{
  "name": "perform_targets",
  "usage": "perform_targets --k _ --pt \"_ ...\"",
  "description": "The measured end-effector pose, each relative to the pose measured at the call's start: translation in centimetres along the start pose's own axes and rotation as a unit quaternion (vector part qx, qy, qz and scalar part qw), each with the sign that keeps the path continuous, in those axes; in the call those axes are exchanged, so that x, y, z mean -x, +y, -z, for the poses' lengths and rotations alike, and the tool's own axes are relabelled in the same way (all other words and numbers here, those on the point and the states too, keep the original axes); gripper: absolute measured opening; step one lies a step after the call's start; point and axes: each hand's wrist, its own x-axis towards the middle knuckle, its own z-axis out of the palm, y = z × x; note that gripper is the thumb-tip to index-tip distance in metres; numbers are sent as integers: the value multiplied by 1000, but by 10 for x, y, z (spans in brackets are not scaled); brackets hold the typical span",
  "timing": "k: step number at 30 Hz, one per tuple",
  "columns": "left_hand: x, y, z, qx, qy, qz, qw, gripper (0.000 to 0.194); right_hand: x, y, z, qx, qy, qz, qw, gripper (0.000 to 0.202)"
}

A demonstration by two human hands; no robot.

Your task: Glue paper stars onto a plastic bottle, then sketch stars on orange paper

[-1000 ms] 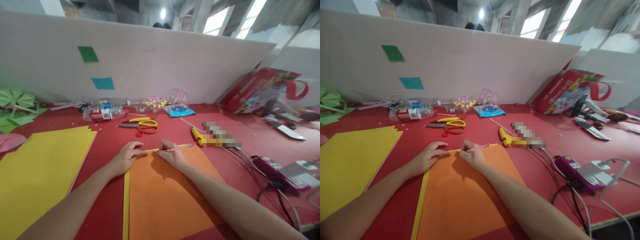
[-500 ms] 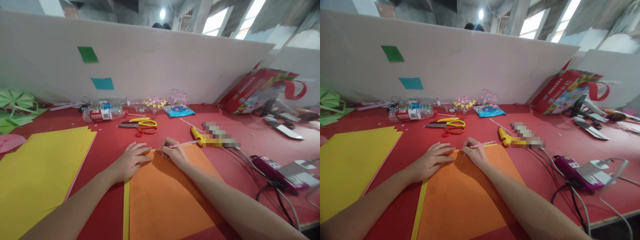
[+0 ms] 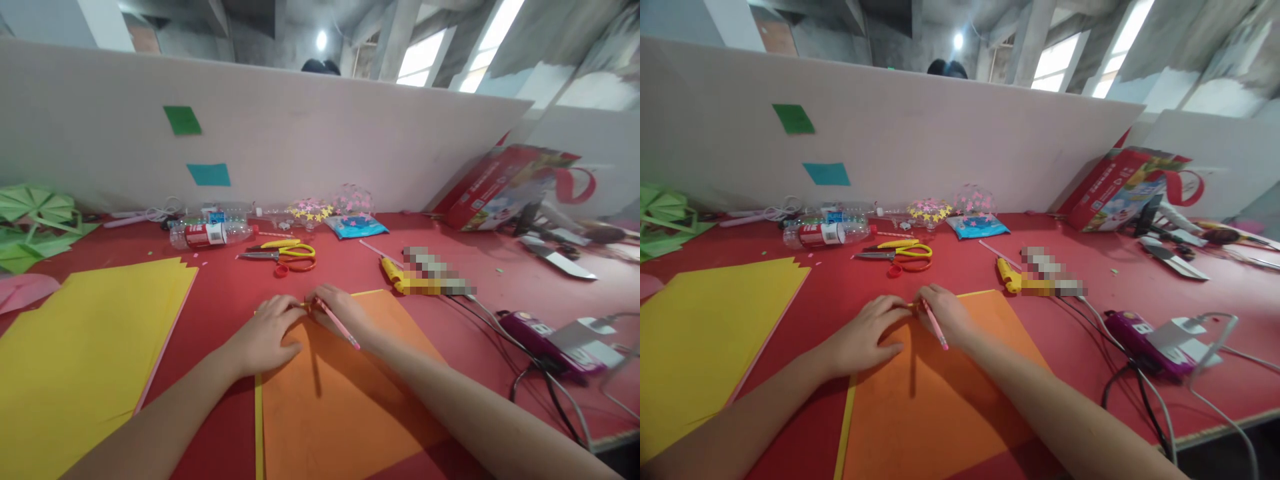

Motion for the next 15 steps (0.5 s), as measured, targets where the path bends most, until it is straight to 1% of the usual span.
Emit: perform_targets --k 2,3,6,8,9,11,15 --pt "0 -4 3 6 -14 8 1000 59 3 -2 1 3 0 4 1000 19" --pt "0 -6 4 12 -26 3 1000 60 4 -2 2 5 0 7 1000 19" --pt "1 -5 6 37 -54 -21 998 52 9 2 6 15 0 21 1000 17" --pt "1 -2 5 59 -58 -31 996 44 13 5 6 17 -1 30 999 17" --pt "1 0 4 69 -55 -31 996 40 16 6 6 15 -1 31 999 17" --pt "0 3 1 83 -35 -11 996 37 20 6 4 8 3 30 1000 17" --pt "-3 2 -4 93 19 66 993 34 22 1 3 4 16 18 1000 13"
